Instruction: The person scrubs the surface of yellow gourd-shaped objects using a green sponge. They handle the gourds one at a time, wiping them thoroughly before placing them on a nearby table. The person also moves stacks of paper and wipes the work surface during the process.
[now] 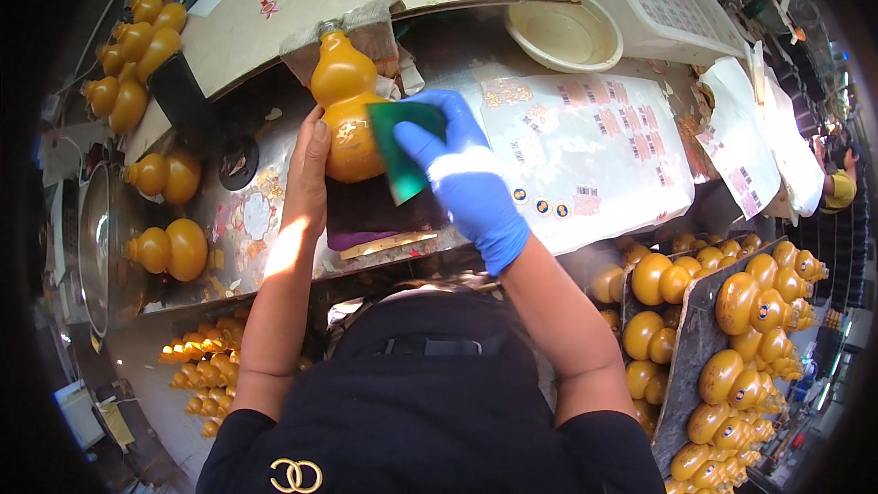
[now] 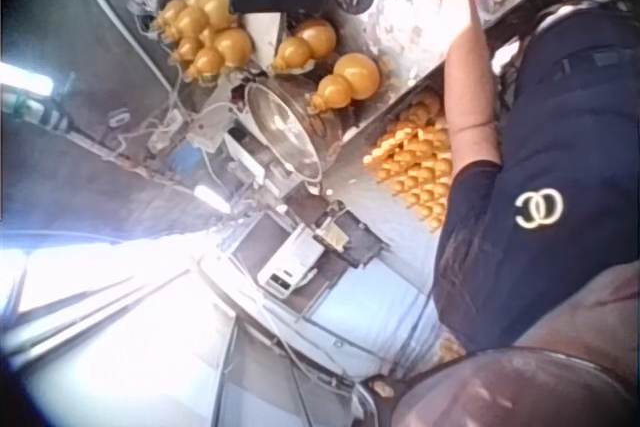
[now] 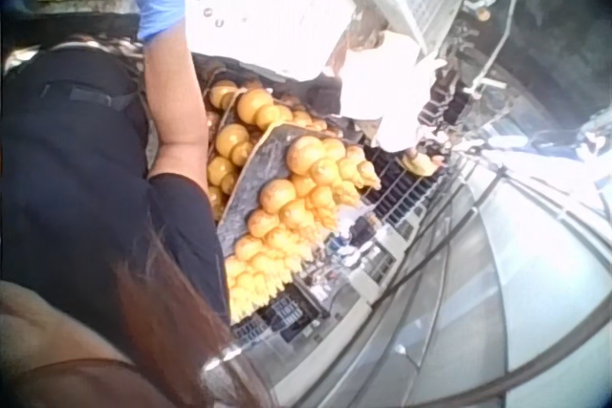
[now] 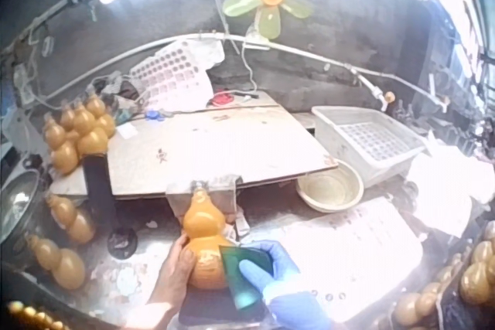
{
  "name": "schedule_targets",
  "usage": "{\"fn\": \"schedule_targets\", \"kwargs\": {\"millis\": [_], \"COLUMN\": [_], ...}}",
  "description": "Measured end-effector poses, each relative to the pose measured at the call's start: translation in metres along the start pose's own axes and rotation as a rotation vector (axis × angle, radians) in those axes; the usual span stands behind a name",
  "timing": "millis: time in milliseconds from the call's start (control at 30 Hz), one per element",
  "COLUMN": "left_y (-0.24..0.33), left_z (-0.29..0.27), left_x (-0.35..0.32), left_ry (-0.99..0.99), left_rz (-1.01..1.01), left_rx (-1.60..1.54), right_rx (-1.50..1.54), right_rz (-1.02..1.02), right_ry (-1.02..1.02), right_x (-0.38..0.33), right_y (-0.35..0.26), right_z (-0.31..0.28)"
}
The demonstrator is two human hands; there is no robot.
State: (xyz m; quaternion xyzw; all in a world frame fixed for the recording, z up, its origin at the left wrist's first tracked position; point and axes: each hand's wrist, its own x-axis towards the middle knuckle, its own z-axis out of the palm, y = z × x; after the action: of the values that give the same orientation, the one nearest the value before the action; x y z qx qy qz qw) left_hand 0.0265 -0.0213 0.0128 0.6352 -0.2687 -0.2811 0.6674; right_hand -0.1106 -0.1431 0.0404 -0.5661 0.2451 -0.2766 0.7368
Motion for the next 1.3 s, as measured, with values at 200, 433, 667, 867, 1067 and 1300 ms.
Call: {"fn": "schedule_targets", "kwargs": {"millis": [200, 433, 667, 867, 1067, 1300], "left_y": [-0.002, 0.001, 0.006, 0.045, 0.057, 0.106], "left_z": [0.001, 0.002, -0.003, -0.003, 0.009, 0.011], "left_x": [0.002, 0.001, 0.005, 0.021, 0.035, 0.082], "left_ry": [-0.006, -0.008, 0.165, -0.004, -0.096, -0.640], "left_rz": [-0.028, -0.061, 0.122, 0.349, 0.401, 0.185], "left_rx": [-0.052, -0.058, 0.152, 0.614, 0.650, 0.774], "right_rx": [-0.469, -0.593, 0.124, -0.186, -0.225, -0.069], "right_rz": [-0.120, -0.092, 0.124, 0.239, 0.271, 0.304], "right_ry": [-0.059, 0.038, 0.002, -0.188, -0.507, -0.460], "right_x": [0.010, 0.028, 0.034, 0.052, 0.081, 0.073], "right_y": [-0.006, 0.001, -0.011, -0.023, -0.009, 0.002], "right_z": [-0.004, -0.029, -0.041, -0.035, -0.035, -0.040]}}
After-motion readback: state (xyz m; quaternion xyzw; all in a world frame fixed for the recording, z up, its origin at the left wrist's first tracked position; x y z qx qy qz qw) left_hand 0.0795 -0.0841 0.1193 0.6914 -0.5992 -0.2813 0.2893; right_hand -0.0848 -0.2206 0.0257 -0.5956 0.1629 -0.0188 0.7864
